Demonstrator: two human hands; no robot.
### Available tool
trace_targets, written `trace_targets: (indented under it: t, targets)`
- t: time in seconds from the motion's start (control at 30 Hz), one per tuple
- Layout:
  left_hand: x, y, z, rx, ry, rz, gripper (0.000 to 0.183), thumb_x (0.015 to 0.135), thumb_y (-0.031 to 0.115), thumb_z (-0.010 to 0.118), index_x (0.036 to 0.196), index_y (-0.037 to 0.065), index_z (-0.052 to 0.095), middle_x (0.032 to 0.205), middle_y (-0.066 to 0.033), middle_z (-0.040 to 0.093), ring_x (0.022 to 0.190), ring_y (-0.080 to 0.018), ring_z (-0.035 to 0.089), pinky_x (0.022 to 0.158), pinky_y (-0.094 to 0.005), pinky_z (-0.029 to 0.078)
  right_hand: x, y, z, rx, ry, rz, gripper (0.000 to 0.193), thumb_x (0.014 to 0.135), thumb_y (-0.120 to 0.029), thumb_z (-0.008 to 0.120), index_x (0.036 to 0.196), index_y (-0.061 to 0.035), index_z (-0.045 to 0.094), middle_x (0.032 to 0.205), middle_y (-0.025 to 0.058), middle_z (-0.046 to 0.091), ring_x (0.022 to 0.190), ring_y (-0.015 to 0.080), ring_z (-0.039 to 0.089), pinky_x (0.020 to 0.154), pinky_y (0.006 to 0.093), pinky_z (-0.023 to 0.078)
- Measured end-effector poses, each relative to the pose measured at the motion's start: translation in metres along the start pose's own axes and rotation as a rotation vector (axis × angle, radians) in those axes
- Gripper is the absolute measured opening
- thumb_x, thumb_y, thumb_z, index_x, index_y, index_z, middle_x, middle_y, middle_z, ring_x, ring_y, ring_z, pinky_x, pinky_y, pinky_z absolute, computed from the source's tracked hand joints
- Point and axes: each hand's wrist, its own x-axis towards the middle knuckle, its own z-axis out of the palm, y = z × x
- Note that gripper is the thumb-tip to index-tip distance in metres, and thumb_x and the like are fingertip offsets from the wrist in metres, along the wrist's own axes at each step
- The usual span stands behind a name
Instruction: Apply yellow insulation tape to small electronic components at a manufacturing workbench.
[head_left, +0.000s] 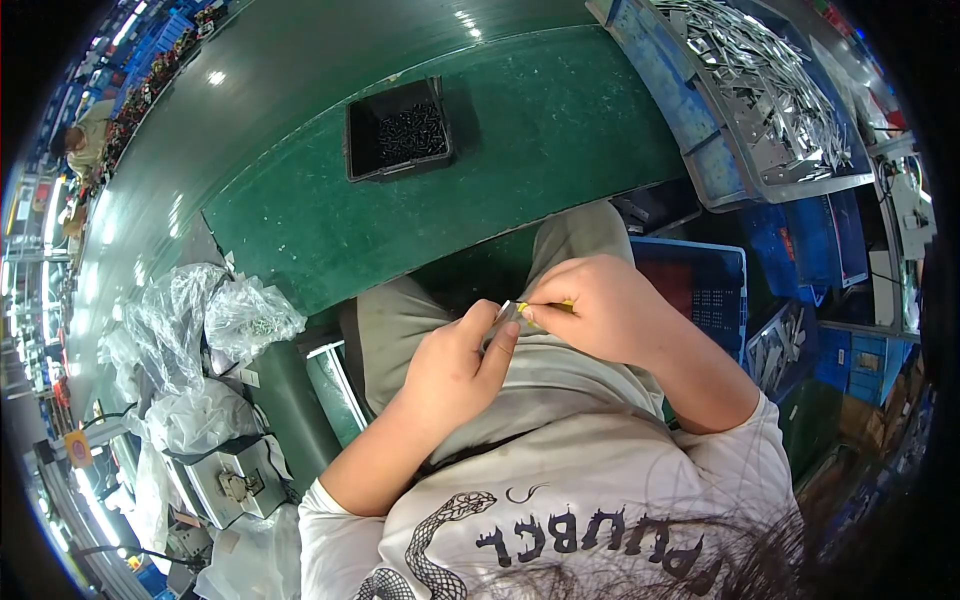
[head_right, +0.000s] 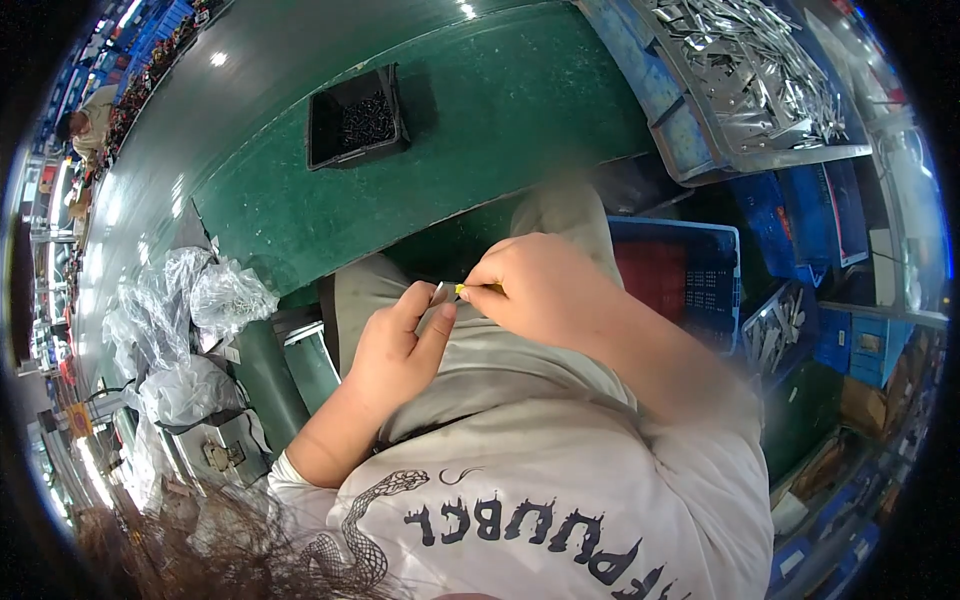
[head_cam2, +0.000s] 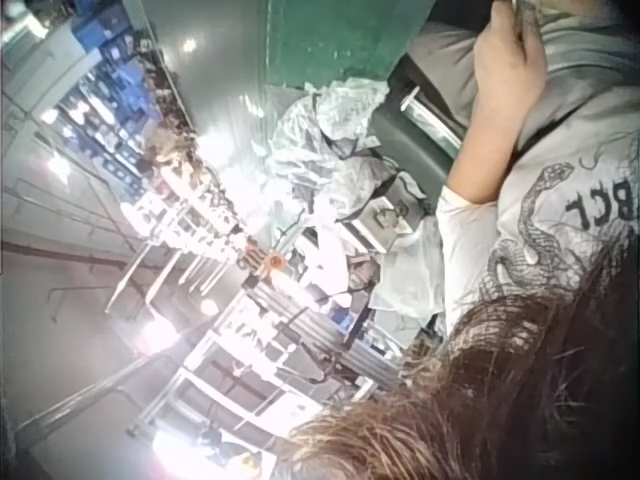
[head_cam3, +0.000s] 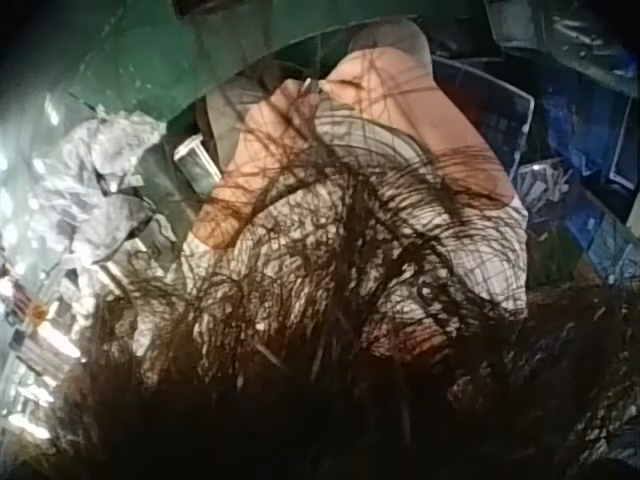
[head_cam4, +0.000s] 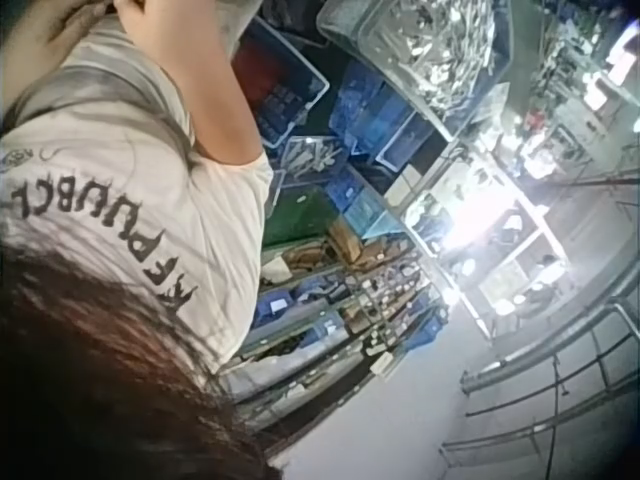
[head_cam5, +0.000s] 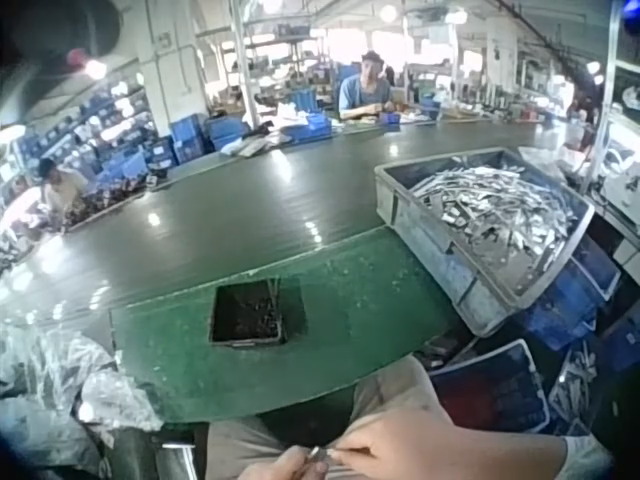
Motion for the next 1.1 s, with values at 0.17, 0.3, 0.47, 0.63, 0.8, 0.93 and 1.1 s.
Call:
trace_targets:
  t: [0.17, 0.3, 0.47, 0.63, 0.8, 0.93, 1.1]
  targets:
    - [-0.001, -0.002, 0.003, 0.008, 0.026, 0.031, 0.014, 0.096, 0.017, 0.063, 0.096, 0.005, 0.056, 0.061, -0.0172, 0.057, 0.054, -0.0379, 0.059, 0.047, -0.0443, 0.043, -0.001, 0.0, 0.002, -0.035, 0.026, -0.003, 0.02, 0.087, -0.019, 0.067, 0.089, -0.0009, 0.075, 0.087, 0.0151, 0.071, 0.081, 0.0343, 0.067, 0.07, 0.0433, 0.052]
    - [0.0, 0.0, 0.001, 0.013, 0.007, -0.006, 0.014, 0.097, 0.018, 0.062, 0.094, 0.005, 0.056, 0.06, -0.0167, 0.056, 0.052, -0.0373, 0.058, 0.047, -0.0439, 0.042, -0.001, 0.0, 0.004, -0.059, 0.027, 0.01, 0.02, 0.087, -0.02, 0.067, 0.088, -0.0019, 0.075, 0.087, 0.0146, 0.071, 0.081, 0.0341, 0.067, 0.069, 0.0435, 0.052]
    - [0.001, -0.003, 0.004, 0.016, 0.0, -0.027, 0.017, 0.098, 0.019, 0.061, 0.091, 0.005, 0.054, 0.058, -0.0162, 0.055, 0.051, -0.0376, 0.057, 0.046, -0.0444, 0.041, -0.003, -0.001, 0.007, -0.066, 0.032, 0.01, 0.019, 0.087, -0.02, 0.067, 0.087, -0.0027, 0.075, 0.086, 0.014, 0.07, 0.08, 0.0337, 0.067, 0.068, 0.0432, 0.052]
    - [0.002, -0.008, 0.008, 0.011, 0.02, 0.001, 0.026, 0.1, 0.022, 0.059, 0.085, 0.004, 0.049, 0.057, -0.016, 0.055, 0.051, -0.0385, 0.057, 0.046, -0.0453, 0.041, -0.005, -0.001, 0.009, -0.079, 0.068, -0.039, 0.018, 0.087, -0.019, 0.067, 0.086, -0.0026, 0.073, 0.086, 0.0136, 0.07, 0.08, 0.0337, 0.067, 0.068, 0.0427, 0.052]
    - [0.0, -0.012, 0.008, -0.075, -0.02, -0.088, 0.029, 0.101, 0.025, 0.058, 0.084, 0.004, 0.049, 0.056, -0.0157, 0.053, 0.05, -0.0364, 0.054, 0.046, -0.0421, 0.041, -0.01, -0.005, 0.009, -0.066, 0.087, -0.08, 0.014, 0.086, -0.014, 0.07, 0.094, -0.0024, 0.073, 0.086, 0.0115, 0.07, 0.078, 0.0309, 0.067, 0.067, 0.0385, 0.052]
    - [-0.003, -0.021, 0.011, -0.288, -0.053, -0.146, 0.031, 0.103, 0.028, 0.056, 0.085, 0.003, 0.05, 0.056, -0.0093, 0.051, 0.046, -0.0212, 0.052, 0.045, -0.0357, 0.039, -0.012, -0.009, 0.008, -0.076, 0.076, -0.11, 0.014, 0.087, -0.014, 0.07, 0.097, -0.0031, 0.073, 0.089, 0.0107, 0.07, 0.08, 0.0295, 0.068, 0.067, 0.0378, 0.053]
    - [-0.003, -0.014, 0.009, -0.653, -0.101, -0.241, 0.031, 0.106, 0.029, 0.05, 0.087, 0.005, 0.052, 0.062, 0.002, 0.05, 0.052, -0.0068, 0.045, 0.047, -0.0297, 0.035, -0.016, -0.015, 0.009, -0.044, 0.121, -0.158, 0.016, 0.088, -0.012, 0.07, 0.101, -0.0036, 0.072, 0.088, 0.0119, 0.07, 0.079, 0.0293, 0.068, 0.065, 0.0368, 0.053]
